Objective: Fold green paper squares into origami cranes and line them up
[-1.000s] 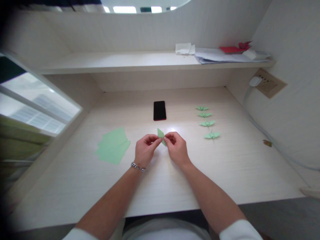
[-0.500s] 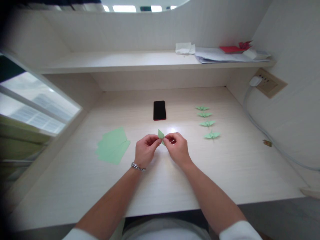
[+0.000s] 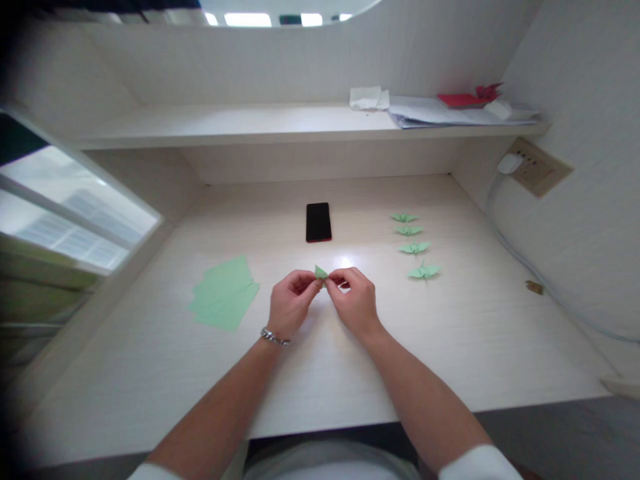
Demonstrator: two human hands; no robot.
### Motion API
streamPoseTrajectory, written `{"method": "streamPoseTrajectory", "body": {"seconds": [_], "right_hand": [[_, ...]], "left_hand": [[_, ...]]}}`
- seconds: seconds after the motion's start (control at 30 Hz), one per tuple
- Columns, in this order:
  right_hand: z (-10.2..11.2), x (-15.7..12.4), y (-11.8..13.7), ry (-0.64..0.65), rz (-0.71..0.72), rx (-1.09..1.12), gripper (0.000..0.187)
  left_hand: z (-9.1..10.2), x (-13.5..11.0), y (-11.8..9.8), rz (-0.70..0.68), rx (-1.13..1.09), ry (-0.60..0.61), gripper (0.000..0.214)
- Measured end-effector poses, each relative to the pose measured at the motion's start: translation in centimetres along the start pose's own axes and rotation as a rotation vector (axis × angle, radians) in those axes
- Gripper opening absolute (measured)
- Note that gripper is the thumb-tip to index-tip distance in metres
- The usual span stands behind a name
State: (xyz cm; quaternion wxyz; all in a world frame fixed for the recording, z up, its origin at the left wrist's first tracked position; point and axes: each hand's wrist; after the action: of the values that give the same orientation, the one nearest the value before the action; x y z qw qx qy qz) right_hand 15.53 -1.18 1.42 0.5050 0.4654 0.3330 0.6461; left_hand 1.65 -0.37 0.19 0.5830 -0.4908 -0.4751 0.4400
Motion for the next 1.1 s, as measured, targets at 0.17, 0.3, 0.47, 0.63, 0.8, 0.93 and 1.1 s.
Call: {"method": "streamPoseTrajectory", "body": {"seconds": [0.17, 0.3, 0.47, 0.63, 0.8, 0.93, 1.1], "right_hand": [[-0.17, -0.07, 0.19, -0.022, 0.023, 0.019, 0.009], [-0.27, -0.01, 0.20, -0.018, 0.007, 0.039, 0.009], [-0.34, 0.02, 0.09, -0.022, -0.033, 0.071, 0.010], [-0.26, 0.11, -0.08, -0.016, -0.035, 0.064, 0.009], [-0.16, 0.20, -0.15, 0.009, -0.077, 0.037, 0.008], [-0.19, 0.16, -0.09, 0.019, -0.081, 0.020, 0.008], [-0.20, 0.17, -0.10, 0.039, -0.069, 0.050, 0.013]], "left_hand": [[-0.04, 0.03, 0.36, -0.018, -0.071, 0.025, 0.021], [-0.03, 0.04, 0.40, -0.020, -0.070, 0.029, 0.020], [-0.03, 0.05, 0.44, -0.020, -0.072, 0.026, 0.020], [-0.05, 0.03, 0.55, -0.025, -0.057, 0.019, 0.020], [-0.01, -0.05, 0.29, -0.023, 0.013, 0.013, 0.020], [0.01, -0.11, 0.06, -0.020, 0.055, 0.011, 0.021], [0.08, -0.08, 0.02, -0.009, 0.069, 0.015, 0.021]]}}
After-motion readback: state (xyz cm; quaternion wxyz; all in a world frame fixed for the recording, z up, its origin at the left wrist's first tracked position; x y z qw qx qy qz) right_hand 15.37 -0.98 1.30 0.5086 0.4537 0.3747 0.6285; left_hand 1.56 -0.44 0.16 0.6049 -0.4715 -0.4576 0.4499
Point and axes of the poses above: each hand's wrist, its own x-axis towards the middle knuckle, its own z-axis out of the back of the hand, y = z × x, and after that the axes turned 12 degrees about y, right-handed
